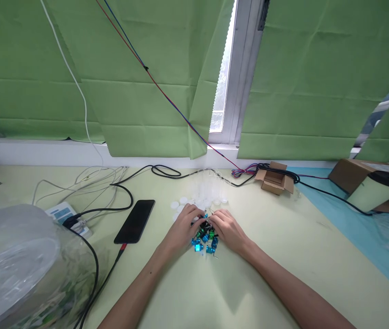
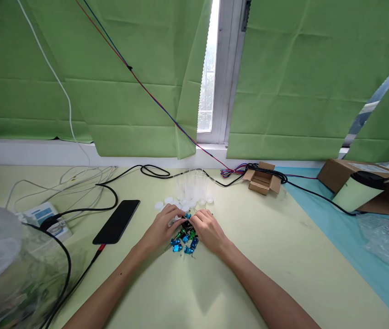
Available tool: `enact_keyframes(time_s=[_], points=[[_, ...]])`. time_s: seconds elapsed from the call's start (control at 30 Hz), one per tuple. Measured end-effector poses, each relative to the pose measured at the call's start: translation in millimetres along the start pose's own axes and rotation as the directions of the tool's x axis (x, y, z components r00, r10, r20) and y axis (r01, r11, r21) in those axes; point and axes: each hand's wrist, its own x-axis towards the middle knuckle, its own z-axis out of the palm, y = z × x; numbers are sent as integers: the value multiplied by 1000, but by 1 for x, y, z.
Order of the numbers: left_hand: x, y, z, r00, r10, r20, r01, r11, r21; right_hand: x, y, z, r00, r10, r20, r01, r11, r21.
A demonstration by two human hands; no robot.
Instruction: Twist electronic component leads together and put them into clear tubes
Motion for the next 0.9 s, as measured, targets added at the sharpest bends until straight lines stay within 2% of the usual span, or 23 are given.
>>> enact_keyframes(time_s=[0.1, 0.2, 0.33, 0.6, 0.9], points=[[0, -6, -3, 1000, -29, -1, 29, 999, 27, 0, 4, -1, 998, 48, -43, -50, 998, -33], [-1, -10, -8, 993, -55, 101, 47, 996, 76, -2, 8, -2, 990, 114, -85, -119, 991, -61], [-3, -11, -10, 980, -37, 197, 13, 993, 118, -3, 12, -1, 985, 162, -64, -167, 983, -74], [-7, -13, 1, 981, 3, 194, -38, 983, 179, -5, 12, 4, 988, 157, -2, -156, 984, -87], [-6, -8, 3, 981, 27, 193, -69, 974, 216, -5, 13, 6, 985, 170, 14, -167, 979, -114]])
